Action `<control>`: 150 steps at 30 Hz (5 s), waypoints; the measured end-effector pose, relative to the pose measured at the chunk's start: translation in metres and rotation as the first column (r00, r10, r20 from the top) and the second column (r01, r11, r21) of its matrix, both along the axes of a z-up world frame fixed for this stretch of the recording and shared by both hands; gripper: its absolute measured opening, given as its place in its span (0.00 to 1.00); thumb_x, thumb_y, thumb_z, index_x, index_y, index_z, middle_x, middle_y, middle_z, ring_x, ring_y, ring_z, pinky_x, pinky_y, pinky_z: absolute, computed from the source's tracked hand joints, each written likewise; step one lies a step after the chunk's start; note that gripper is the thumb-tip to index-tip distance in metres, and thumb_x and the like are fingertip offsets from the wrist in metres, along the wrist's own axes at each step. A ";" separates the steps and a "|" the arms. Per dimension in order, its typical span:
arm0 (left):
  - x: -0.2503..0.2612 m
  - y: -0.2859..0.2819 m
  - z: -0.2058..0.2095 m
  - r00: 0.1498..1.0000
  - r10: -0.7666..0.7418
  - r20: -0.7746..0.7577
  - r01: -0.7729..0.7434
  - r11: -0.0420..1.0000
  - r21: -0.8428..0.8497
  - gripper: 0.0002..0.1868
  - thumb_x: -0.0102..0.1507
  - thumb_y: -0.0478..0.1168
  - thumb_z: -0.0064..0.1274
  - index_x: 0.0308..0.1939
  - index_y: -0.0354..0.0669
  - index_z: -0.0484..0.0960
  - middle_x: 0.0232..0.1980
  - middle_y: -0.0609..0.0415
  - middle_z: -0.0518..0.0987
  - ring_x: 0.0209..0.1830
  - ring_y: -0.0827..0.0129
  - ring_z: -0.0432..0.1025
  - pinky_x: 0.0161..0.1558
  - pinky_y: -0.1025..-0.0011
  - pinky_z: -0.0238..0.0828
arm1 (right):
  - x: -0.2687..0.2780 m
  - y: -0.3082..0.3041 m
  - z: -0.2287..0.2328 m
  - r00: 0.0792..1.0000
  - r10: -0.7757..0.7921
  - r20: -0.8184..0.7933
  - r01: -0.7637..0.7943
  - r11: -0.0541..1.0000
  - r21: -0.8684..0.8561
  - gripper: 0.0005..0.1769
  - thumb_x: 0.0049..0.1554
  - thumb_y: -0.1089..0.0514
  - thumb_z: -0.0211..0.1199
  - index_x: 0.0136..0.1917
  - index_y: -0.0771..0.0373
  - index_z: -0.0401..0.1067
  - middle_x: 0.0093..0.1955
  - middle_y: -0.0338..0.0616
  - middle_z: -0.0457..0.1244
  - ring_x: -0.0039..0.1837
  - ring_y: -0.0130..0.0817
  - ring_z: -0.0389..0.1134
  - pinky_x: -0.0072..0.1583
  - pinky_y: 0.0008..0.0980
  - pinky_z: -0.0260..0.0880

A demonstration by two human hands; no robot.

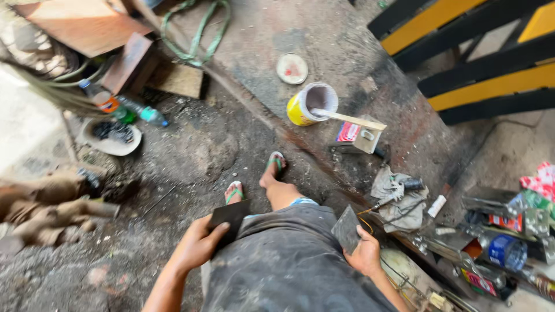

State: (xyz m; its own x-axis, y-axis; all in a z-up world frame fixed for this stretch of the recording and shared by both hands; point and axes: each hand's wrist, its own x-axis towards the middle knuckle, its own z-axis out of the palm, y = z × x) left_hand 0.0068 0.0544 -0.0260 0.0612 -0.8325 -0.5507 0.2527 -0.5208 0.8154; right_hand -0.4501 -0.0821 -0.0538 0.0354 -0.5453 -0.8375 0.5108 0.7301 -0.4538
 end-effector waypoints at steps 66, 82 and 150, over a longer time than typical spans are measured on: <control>-0.081 -0.505 -0.283 0.907 -0.107 -0.408 0.126 0.992 0.021 0.25 0.70 0.37 0.46 0.71 0.33 0.68 0.62 0.51 0.77 0.62 0.71 0.69 0.65 0.72 0.64 | -0.032 -0.192 -0.003 0.893 -0.313 -0.324 0.233 0.936 -0.263 0.23 0.74 0.44 0.46 0.67 0.66 0.62 0.38 0.40 0.56 0.38 0.34 0.55 0.48 0.40 0.54; -0.120 -0.535 -0.265 0.860 -0.020 -0.509 0.153 0.963 0.220 0.23 0.70 0.42 0.47 0.66 0.30 0.74 0.53 0.50 0.81 0.48 0.72 0.74 0.51 0.73 0.72 | -0.076 -0.151 -0.069 0.819 0.172 -0.547 -0.495 0.695 -0.522 0.10 0.62 0.66 0.66 0.57 0.59 0.77 0.42 0.46 0.67 0.37 0.30 0.65 0.43 0.34 0.68; 0.074 -0.411 -0.289 0.562 0.783 -0.267 -0.594 0.606 0.529 0.19 0.71 0.42 0.39 0.63 0.39 0.75 0.62 0.52 0.78 0.61 0.66 0.71 0.66 0.68 0.65 | 0.226 -0.269 -0.228 0.970 0.210 -0.124 -0.172 0.950 0.260 0.16 0.55 0.62 0.65 0.54 0.74 0.71 0.37 0.47 0.66 0.27 0.28 0.59 0.31 0.29 0.58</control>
State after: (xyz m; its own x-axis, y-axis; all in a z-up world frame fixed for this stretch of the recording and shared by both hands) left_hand 0.0809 -0.3562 -0.3148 0.2113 -0.3803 -0.9004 0.9209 -0.2313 0.3138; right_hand -0.2245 -0.3508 -0.2815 -0.0160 -0.3176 -0.9481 0.2912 0.9056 -0.3083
